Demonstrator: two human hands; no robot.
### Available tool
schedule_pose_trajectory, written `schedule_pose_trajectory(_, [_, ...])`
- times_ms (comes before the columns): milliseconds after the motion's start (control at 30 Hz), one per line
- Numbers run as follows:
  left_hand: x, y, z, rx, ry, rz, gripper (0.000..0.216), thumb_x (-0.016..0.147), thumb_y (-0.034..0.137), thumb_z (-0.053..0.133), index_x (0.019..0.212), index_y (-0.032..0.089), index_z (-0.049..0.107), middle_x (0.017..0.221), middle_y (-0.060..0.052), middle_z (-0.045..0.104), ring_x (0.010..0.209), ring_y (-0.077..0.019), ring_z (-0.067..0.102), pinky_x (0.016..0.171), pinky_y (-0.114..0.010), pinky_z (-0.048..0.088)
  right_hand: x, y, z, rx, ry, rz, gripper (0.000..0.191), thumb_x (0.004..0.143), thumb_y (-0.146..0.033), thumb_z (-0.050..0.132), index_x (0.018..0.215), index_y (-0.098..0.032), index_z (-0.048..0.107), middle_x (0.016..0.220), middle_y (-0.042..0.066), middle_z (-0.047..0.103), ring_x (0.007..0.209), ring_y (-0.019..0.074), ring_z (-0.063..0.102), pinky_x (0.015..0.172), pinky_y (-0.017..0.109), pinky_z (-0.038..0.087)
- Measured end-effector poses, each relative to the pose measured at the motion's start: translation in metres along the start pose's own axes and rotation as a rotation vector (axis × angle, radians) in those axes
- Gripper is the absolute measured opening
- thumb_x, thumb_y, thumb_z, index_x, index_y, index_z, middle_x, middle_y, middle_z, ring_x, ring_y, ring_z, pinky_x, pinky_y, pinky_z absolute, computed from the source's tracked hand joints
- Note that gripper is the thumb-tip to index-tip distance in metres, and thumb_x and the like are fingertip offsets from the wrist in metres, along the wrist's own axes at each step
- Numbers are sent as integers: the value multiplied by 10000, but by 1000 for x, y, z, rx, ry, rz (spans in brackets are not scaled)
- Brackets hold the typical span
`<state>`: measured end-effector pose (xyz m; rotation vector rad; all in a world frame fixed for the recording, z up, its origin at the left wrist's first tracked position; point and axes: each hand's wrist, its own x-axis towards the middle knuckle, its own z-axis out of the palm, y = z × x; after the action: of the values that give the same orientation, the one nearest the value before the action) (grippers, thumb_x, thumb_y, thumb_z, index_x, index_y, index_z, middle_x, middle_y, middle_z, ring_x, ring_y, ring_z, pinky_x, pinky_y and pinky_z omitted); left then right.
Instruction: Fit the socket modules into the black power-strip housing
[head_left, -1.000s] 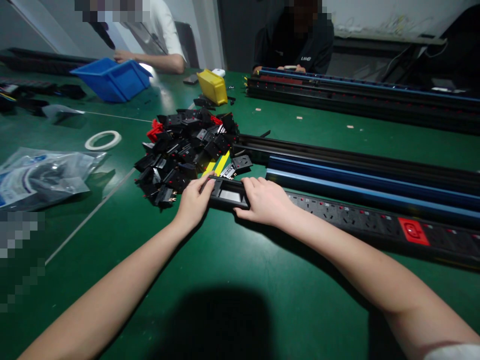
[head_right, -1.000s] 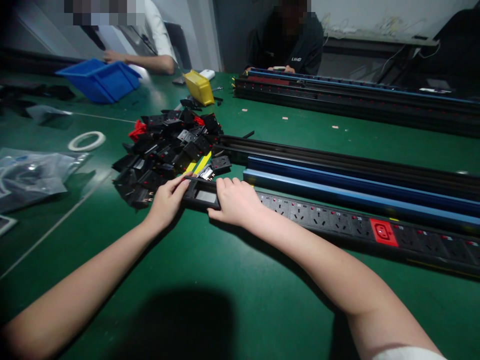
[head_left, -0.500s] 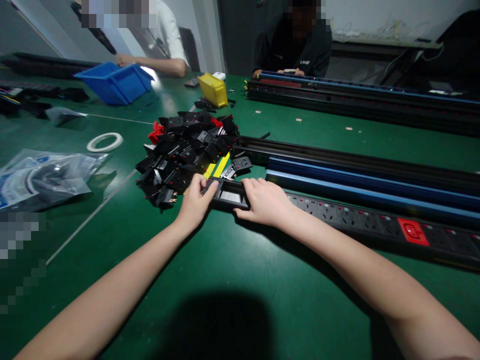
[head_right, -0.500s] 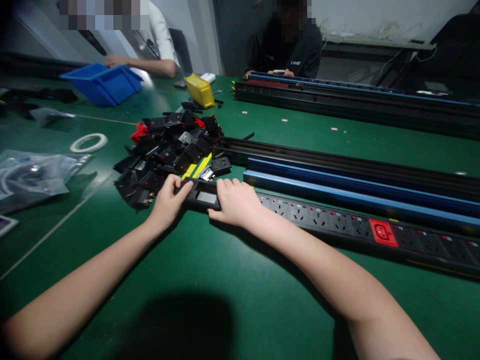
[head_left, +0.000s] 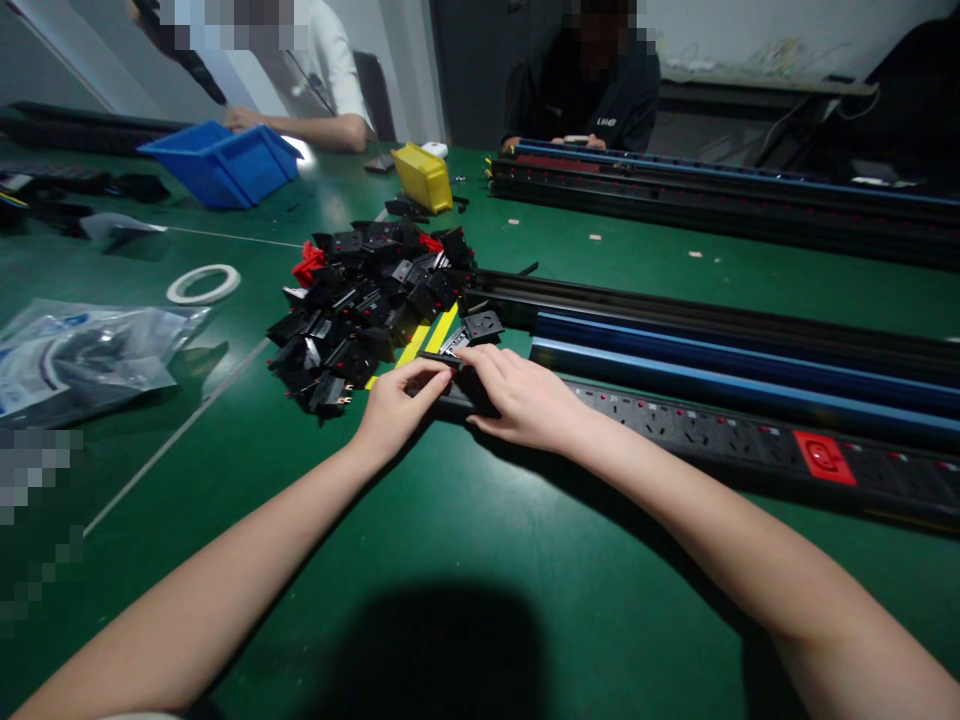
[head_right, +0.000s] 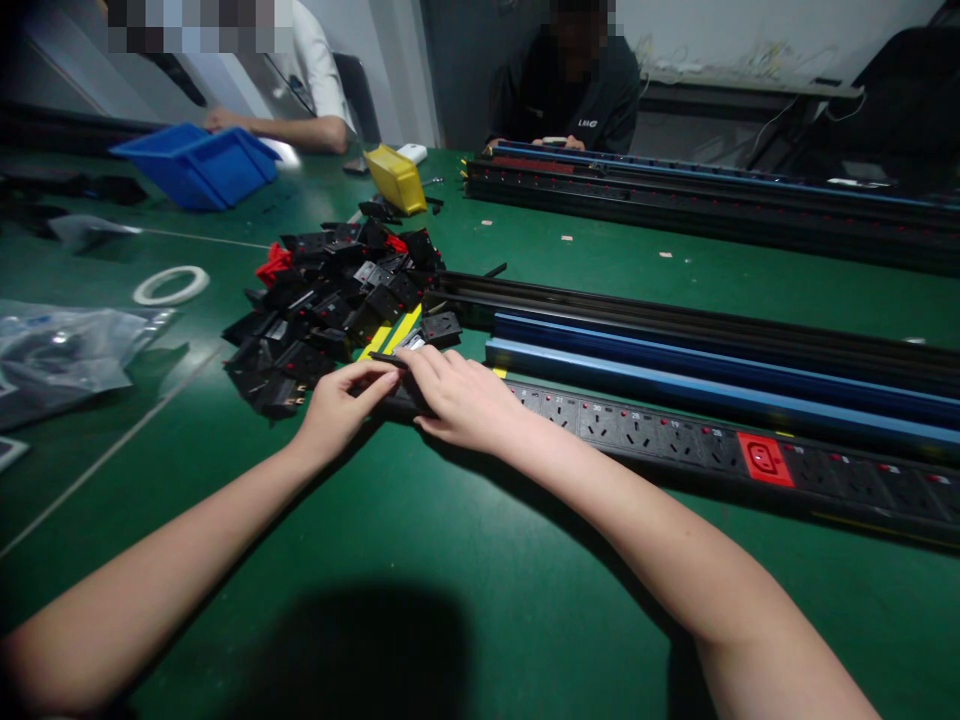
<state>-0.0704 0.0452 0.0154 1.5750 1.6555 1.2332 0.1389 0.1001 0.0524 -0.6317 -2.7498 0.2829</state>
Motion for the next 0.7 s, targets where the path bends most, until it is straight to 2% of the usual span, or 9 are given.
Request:
schedule_pose_trajectory(167, [2, -3, -1, -37, 17, -11, 254, 875, 408, 653, 950, 188, 756, 822, -26, 730, 753, -179, 649, 755, -293, 502, 0, -1, -2, -30, -31, -19, 700, 926, -279, 653, 1512, -164, 289, 1420, 165, 544, 1193, 313, 559, 929, 480, 544])
schedule_pose_trajectory(333, [6, -10, -3, -153, 198, -23, 198, 902, 357, 622, 944, 186, 712, 638, 20, 622, 637, -139, 587, 684, -258, 462, 1, -1, -3, -51, -48, -26, 666, 941, -307, 649, 1507, -174, 324, 1438, 143, 553, 1154, 307, 557, 923, 477, 541])
schedule_pose_trajectory(467, [10, -16, -4, -256, 259, -67, 182, 883, 359, 623, 907, 188, 683, 613, 30, 588, 605, -132, 559, 650, -254, 445, 2, -2, -5, -85, -65, -27, 646, 942, -343, 661, 1486, -167, 361, 1419, 145, 570, 1103, 307, 574, 878, 463, 548])
schedule_pose_trajectory(700, [12, -16, -4, -267, 295, -98, 186, 866, 362, 608, 883, 186, 666, 613, 32, 566, 599, -124, 526, 649, -252, 439, 0, -3, -7, -96, -36, -15, 599, 939, -338, 655, 1435, -122, 396, 1397, 168, 562, 1094, 280, 582, 864, 425, 539])
